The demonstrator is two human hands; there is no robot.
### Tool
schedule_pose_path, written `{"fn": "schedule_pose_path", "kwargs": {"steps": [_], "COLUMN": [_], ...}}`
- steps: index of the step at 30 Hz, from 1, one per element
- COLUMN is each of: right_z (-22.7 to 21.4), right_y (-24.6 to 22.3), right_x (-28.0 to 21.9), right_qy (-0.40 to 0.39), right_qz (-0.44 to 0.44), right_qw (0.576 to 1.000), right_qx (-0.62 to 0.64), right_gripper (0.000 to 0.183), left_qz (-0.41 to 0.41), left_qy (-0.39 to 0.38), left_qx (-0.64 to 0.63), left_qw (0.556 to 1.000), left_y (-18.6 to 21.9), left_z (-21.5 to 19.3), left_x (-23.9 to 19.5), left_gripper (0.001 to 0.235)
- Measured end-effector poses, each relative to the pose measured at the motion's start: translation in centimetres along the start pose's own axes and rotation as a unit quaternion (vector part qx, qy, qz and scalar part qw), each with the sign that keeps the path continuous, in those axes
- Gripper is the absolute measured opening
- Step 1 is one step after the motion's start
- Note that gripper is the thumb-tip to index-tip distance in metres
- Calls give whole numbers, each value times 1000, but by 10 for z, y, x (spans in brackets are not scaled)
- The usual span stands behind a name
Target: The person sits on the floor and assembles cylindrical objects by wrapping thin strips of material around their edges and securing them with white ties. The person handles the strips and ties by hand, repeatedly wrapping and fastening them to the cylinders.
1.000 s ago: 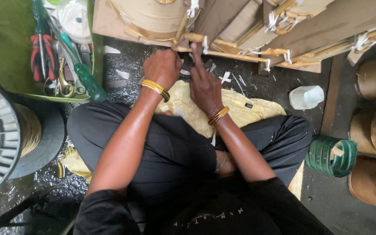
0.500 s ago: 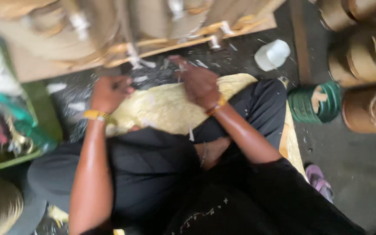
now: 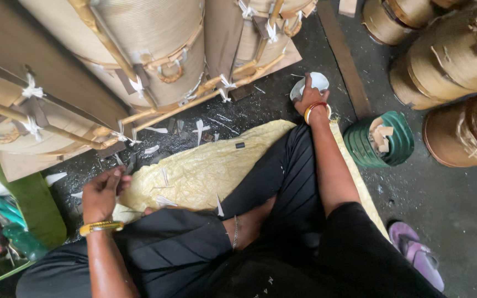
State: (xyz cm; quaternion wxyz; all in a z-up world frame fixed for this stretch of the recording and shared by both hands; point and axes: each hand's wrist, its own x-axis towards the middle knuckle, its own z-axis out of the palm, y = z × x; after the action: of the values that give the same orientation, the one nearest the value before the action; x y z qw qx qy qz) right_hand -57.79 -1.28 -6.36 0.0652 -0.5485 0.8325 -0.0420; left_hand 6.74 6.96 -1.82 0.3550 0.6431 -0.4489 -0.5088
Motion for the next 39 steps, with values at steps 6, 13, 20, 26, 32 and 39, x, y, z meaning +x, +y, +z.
{"fn": "schedule_pose_path", "kwargs": {"steps": [6, 13, 20, 26, 32, 39], "right_z": [-3, -66, -72, -51, -42, -31], "right_y": [-1, -75, -291, -402, -410, -420], "right_x": [-3, -79, -227, -244, -237, -229], "right_qy": [66, 270, 150, 217, 248, 275], "right_qz": [-31, -140, -501, -597, -527, -508], "right_qw": [997, 953, 837, 773, 805, 796], "right_qx": [14, -3, 164, -5, -113, -183], "right_gripper": [87, 56, 49, 25, 29, 13], "left_qz": [18, 66, 96, 113, 114, 119], "left_qy": [19, 45, 56, 88, 79, 63], "left_qx": [19, 70, 66, 84, 70, 94], "left_qw": [999, 994, 992, 986, 988, 986], "left_y": [-10, -5, 3, 21, 26, 36], "left_z": [4, 11, 13, -1, 0, 1], "left_x": [-3, 3, 5, -14, -12, -17], "left_gripper": [25, 24, 20, 21, 20, 19]}}
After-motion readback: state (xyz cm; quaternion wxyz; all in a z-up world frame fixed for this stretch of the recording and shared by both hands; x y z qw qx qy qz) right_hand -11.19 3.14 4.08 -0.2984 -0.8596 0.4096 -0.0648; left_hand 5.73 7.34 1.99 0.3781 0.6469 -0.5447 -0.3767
